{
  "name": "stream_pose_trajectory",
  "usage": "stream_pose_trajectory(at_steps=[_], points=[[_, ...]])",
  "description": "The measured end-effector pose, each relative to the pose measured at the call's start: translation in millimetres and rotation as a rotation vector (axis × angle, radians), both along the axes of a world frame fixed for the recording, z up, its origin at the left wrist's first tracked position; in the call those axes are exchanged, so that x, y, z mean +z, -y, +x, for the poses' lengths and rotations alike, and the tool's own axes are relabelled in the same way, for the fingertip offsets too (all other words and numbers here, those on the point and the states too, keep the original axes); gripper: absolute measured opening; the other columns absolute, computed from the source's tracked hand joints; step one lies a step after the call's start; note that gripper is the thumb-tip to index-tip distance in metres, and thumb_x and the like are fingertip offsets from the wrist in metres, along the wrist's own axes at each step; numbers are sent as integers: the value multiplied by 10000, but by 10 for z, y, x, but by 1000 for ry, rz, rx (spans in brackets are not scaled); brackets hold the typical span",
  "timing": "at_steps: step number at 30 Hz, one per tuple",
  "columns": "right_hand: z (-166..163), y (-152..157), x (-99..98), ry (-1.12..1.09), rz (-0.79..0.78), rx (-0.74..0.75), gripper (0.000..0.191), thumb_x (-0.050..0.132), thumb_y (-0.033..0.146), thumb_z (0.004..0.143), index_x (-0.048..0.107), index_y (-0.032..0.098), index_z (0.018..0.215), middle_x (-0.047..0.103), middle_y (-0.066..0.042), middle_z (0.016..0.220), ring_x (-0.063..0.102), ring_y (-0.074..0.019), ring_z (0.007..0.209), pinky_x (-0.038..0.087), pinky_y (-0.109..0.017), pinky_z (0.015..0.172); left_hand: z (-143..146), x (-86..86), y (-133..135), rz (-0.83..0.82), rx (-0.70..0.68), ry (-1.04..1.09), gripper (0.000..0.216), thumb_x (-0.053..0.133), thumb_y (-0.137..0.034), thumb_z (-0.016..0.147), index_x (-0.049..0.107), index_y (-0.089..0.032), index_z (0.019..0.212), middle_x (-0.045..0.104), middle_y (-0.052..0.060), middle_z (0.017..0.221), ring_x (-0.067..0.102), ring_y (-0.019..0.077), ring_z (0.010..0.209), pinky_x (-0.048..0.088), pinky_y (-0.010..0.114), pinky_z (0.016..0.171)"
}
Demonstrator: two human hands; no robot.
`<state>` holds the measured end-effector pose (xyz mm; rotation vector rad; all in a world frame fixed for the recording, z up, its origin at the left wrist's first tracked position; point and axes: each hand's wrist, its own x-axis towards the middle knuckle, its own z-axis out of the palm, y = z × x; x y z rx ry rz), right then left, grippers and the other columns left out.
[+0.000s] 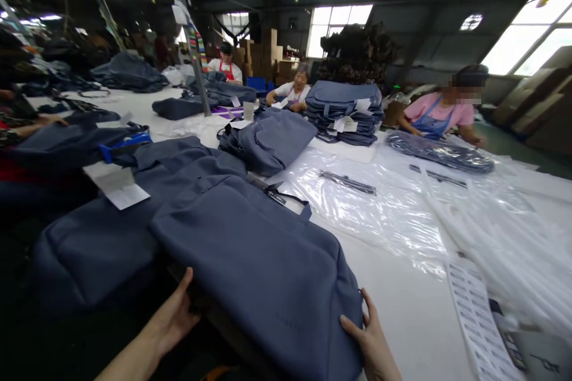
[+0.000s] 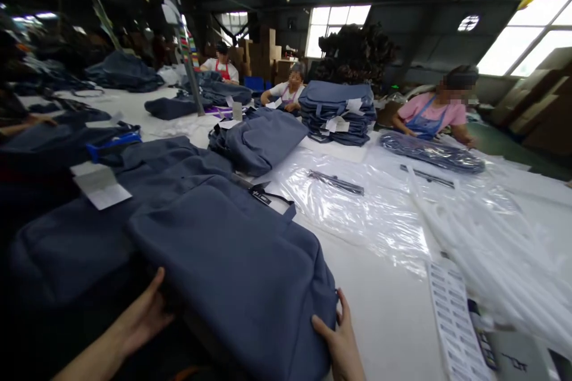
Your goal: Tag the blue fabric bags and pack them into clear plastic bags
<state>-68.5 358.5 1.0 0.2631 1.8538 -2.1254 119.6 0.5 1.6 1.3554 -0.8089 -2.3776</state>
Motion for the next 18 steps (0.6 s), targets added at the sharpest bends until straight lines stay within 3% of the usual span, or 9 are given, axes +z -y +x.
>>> stream_pose_trajectory(at_steps=[4,8,11,14,16,17,18], points=[[104,-60,-74,6,-51,-21,1218,872,482,374,285,291,1424,657,-109,1039,662,-351,933,510,-513,840,-185,141,15,-99,44,48,494,627,-354,859,503,-234,1321,654,69,1142,640,219,1007,455,393,1022],[189,-160,-249,-34,-39,-54,1197,866,498,393,281,317,1421,646,-112,1087,651,-357,969,502,-520,862,-437,195,-128,-130,173,-21,478,644,-219,835,532,-160,1296,686,106,1038,675,254,883,548,437,897],[231,-93,-421,-83,-24,-64,1184,852,518,439,242,324,1436,591,-122,1204,625,-341,1040,492,-495,906,-737,496,-160,-281,225,-38,441,646,-127,802,571,-108,1236,689,109,1022,673,239,888,557,399,889],[250,196,-563,-150,-77,-34,1183,834,525,500,174,291,1454,472,-139,1377,555,-301,1170,463,-420,975,-1048,1235,-88,-602,207,-209,418,663,-66,749,617,-105,1162,684,73,1065,654,207,956,538,334,914],[223,458,-575,-166,-88,51,1131,811,560,534,219,248,1446,398,-164,1443,559,-292,1162,455,-400,982,-1197,1925,-49,-790,128,-300,442,719,-118,705,628,-79,1135,687,79,1058,661,228,919,555,366,863],[193,575,-540,-171,-71,97,1103,796,589,541,261,228,1436,378,-182,1454,585,-291,1114,460,-409,969,-1244,2290,-56,-1068,22,-228,449,701,-223,750,606,-41,1149,685,104,1046,666,237,882,563,394,809],[156,662,-477,-177,-48,130,1079,778,622,547,297,216,1424,365,-199,1456,610,-287,1055,471,-423,946,-1273,2645,-91,-1181,-8,-214,482,741,-280,716,622,-53,1125,694,92,1013,662,251,873,551,414,798]])
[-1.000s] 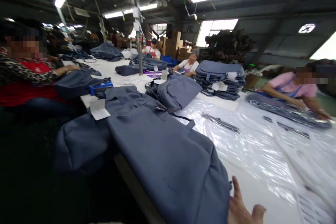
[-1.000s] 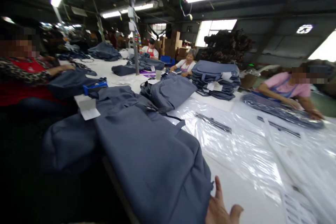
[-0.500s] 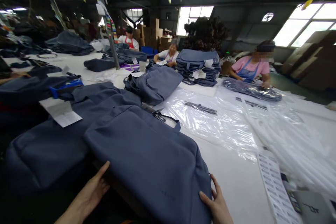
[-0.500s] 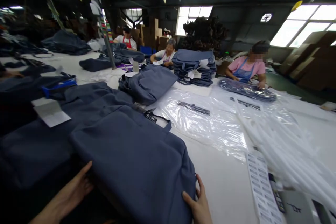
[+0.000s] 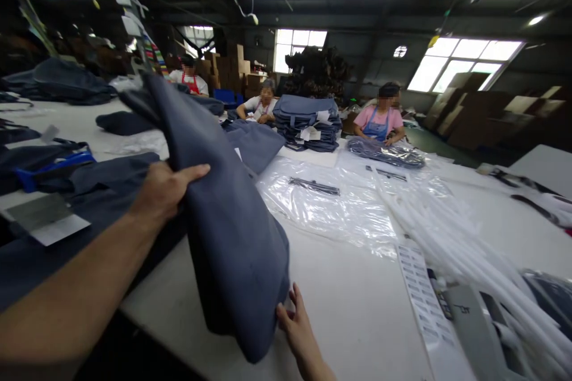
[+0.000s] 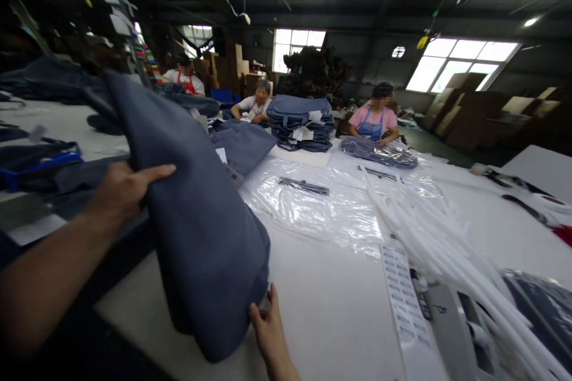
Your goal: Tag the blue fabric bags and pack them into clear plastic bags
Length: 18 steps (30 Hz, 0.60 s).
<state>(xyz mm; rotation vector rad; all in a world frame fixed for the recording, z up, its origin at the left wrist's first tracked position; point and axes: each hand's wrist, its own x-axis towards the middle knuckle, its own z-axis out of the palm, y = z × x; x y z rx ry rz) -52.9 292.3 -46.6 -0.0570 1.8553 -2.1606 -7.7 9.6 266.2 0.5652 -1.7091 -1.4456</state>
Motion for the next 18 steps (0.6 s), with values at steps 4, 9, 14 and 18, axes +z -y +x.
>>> stream_pose_trajectory(at_steps=[4,9,14,18], points=[[-192,-94,454,30,-65,-35,1024,699,697,605,278,250,1425,340,-188,1448,611,-254,1003,492,-432,901,-45,947,-431,-867,132,185,362,691,-384,755,678,-151,1032,691,119,1008,629,320,982,488,438,863],[-345,-906,907,174,-382,-266,956,659,741,608,287,339,1392,435,-97,1339,631,-259,977,494,-476,908,-399,415,-1079,-1527,47,330,436,530,-276,836,560,-153,1253,693,121,833,668,318,788,521,419,706],[-154,-1579,828,195,-538,-417,896,556,791,662,231,403,1401,436,-86,1310,627,-290,1012,503,-526,877,-666,-1308,-1604,-1796,-508,415,561,488,-85,798,456,-58,1358,662,189,1038,654,263,791,544,359,649],[130,-1800,627,271,-388,-523,968,647,731,633,192,404,1422,401,-103,1361,645,-246,945,524,-464,834,-285,-2387,-1969,-1895,-782,417,453,522,-40,796,588,-77,1242,645,259,1067,672,277,740,549,345,559]])
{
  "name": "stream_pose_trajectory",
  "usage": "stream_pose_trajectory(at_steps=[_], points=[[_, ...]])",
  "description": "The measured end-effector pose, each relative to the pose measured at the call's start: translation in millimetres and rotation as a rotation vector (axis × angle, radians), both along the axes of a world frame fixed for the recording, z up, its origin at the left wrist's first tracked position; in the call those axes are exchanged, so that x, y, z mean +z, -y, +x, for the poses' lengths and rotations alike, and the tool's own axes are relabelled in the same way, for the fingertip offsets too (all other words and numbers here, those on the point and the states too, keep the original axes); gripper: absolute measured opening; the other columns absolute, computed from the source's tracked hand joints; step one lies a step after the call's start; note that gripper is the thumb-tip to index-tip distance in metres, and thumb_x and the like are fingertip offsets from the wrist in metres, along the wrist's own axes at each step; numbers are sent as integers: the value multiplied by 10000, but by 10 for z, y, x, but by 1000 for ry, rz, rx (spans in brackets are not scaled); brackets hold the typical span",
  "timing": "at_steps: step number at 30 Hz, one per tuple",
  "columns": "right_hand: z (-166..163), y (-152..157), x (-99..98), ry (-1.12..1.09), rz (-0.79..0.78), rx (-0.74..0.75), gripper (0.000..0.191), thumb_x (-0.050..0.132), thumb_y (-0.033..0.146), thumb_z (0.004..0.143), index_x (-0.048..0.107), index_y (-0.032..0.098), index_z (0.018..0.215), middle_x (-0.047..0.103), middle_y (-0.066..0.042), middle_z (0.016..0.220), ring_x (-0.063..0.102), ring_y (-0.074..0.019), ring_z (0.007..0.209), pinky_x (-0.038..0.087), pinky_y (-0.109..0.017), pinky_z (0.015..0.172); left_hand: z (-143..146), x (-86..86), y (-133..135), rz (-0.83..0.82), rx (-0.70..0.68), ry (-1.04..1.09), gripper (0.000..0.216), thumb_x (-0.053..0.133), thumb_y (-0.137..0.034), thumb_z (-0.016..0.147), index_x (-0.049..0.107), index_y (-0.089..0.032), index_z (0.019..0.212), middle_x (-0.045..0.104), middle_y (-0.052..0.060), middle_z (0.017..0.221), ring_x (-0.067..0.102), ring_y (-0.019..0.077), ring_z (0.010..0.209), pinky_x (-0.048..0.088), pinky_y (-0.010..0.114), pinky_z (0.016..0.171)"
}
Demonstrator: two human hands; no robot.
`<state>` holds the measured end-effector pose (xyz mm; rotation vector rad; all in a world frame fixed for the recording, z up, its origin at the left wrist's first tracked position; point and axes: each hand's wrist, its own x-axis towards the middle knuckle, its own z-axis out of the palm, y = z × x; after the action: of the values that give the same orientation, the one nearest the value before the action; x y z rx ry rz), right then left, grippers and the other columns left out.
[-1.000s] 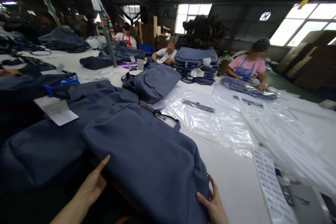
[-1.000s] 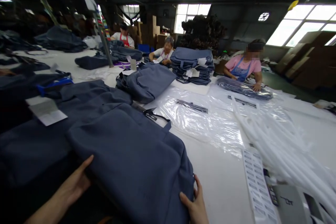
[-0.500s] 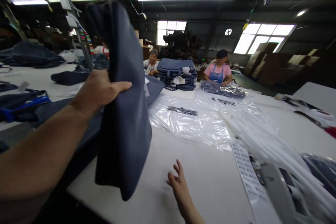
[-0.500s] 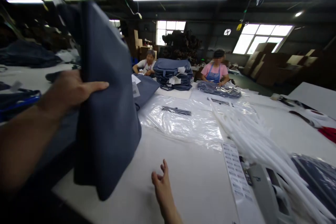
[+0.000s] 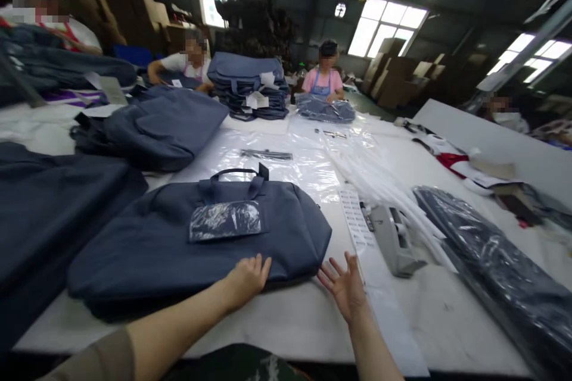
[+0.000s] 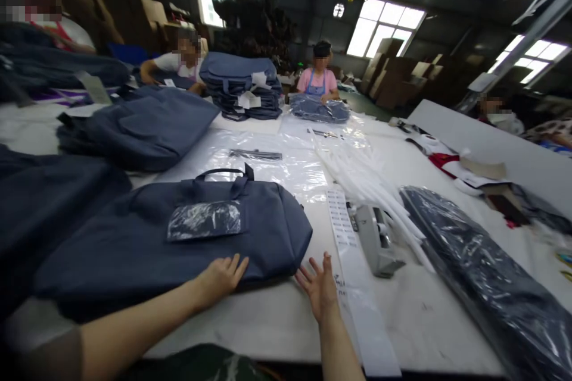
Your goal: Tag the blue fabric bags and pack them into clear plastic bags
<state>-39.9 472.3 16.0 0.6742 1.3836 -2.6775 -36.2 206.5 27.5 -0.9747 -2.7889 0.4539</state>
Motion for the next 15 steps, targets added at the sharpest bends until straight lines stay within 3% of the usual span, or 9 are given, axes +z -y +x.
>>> stream_pose_trajectory(at_steps=[3,5,8,11,13,15], points=[[228,-42,-80,47,262,19,1050,776,589,584,183,398,1429,469,-79,1301,645,-221,914,532,-410,804,428,-374,-93,-9,-98,-1,471,501,-39,825,555,-110,1287,610,278,1138,675,272,769,556,350,585],[412,-82,-125,48,429,17,1102,836,499,540,201,366,1431,508,-70,1231,637,-230,943,528,-394,822,687,-490,-123,18,-140,-35,465,501,-77,844,538,-119,1306,612,276,1136,671,266,758,553,349,581],[723,-255,-219,81,544,29,1101,843,483,528,225,338,1427,541,-59,1139,639,-251,954,529,-406,833,983,-567,-230,74,-201,-14,446,481,-166,881,516,-102,1321,600,292,1144,664,272,724,540,355,545],[976,-518,-243,124,735,47,1059,764,586,578,223,285,1437,562,-89,1096,646,-299,918,540,-491,790,1133,-484,-362,100,-288,85,438,416,-203,918,494,-67,1328,577,295,1178,669,293,758,532,354,526],[1068,-615,-143,4,1113,-31,966,708,631,608,339,220,1401,549,-146,1150,607,-359,1000,504,-575,838,1162,-284,-338,119,-314,226,415,429,-253,933,521,-80,1299,588,242,1206,670,286,803,539,344,535],[1098,-560,21,-318,1541,-93,746,672,552,705,455,220,1337,501,-168,1276,526,-377,1147,437,-597,950,1167,-1,-152,185,-324,418,423,489,-362,925,538,-144,1286,606,154,1230,663,252,869,557,325,610]])
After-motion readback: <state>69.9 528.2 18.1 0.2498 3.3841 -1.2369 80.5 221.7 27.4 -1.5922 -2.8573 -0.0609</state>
